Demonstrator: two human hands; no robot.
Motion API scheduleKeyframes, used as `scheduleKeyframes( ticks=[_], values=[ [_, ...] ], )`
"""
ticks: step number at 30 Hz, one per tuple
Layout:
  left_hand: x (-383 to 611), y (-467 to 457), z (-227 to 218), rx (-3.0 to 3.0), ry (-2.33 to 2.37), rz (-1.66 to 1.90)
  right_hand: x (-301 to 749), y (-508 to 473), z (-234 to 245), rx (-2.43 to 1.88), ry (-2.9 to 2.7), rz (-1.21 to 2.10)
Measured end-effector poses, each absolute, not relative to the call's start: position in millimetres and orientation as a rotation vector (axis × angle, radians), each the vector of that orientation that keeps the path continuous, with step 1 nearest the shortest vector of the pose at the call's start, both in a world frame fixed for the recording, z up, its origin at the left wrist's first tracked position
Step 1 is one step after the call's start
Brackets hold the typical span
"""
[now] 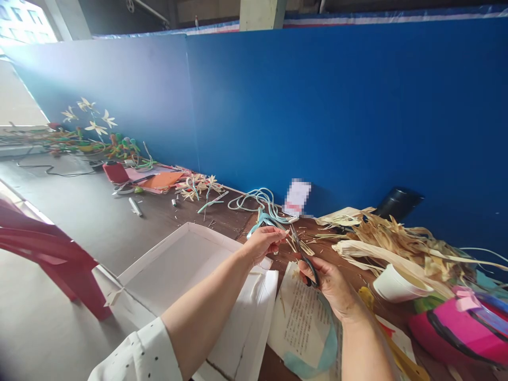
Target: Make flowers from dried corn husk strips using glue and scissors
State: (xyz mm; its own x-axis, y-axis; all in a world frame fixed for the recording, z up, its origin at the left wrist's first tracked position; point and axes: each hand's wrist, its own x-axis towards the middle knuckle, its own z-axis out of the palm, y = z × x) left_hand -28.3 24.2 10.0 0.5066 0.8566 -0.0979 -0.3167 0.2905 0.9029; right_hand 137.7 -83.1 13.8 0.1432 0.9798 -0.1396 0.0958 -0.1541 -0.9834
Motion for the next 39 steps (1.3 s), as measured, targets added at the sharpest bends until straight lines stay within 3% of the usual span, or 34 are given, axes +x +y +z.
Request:
scheduleKeyframes(
  ticks=[18, 39],
  values=[
    [-22, 28, 1, 1.272, 0.830, 0.919, 135, -85, 12, -1.473, -1.092, 1.359],
    [-30, 28, 5, 1.410, 0.857, 0.800, 147, -81, 6, -1.600, -1.284, 1.185]
  ],
)
